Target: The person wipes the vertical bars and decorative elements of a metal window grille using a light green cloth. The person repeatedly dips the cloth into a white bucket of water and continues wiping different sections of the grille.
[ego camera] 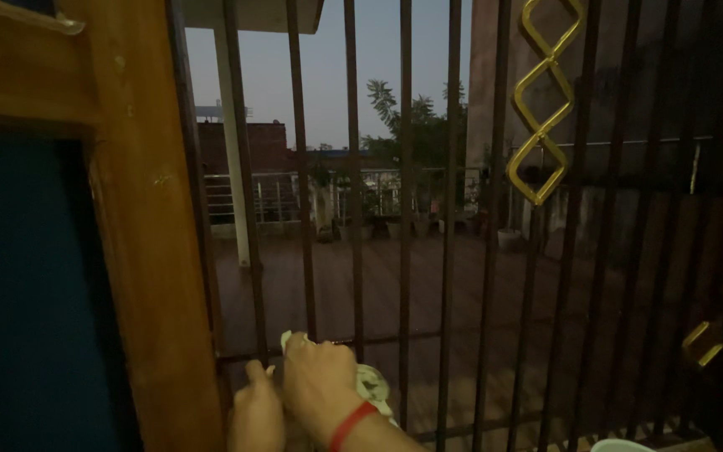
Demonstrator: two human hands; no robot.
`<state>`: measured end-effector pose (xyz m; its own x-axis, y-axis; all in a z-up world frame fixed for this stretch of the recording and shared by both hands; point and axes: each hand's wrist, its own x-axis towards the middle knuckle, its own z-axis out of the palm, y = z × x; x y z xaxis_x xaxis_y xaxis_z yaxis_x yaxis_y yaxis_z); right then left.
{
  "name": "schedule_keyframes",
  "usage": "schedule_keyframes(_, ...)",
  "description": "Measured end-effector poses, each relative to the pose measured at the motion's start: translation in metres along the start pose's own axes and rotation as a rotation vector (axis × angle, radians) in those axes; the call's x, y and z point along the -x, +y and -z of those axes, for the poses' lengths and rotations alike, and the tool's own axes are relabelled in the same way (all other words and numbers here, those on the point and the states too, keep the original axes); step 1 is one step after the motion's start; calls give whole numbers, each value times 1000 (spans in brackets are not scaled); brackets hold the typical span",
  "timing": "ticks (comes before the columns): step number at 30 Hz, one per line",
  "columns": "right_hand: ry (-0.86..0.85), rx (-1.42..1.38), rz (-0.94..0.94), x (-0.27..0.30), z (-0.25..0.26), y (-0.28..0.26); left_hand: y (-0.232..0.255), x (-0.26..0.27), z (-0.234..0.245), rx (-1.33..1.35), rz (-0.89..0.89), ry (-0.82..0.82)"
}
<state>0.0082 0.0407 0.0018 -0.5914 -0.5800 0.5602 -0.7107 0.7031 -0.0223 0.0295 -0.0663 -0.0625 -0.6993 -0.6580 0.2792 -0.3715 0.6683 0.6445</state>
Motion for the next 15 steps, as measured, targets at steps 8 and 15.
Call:
schedule_keyframes(8,-340,-185,-46,17,53,17,32,21,37,54,154,-120)
schedule_keyframes(15,-322,-272,65,7,96,-2,18,14,15,-29,154,-137)
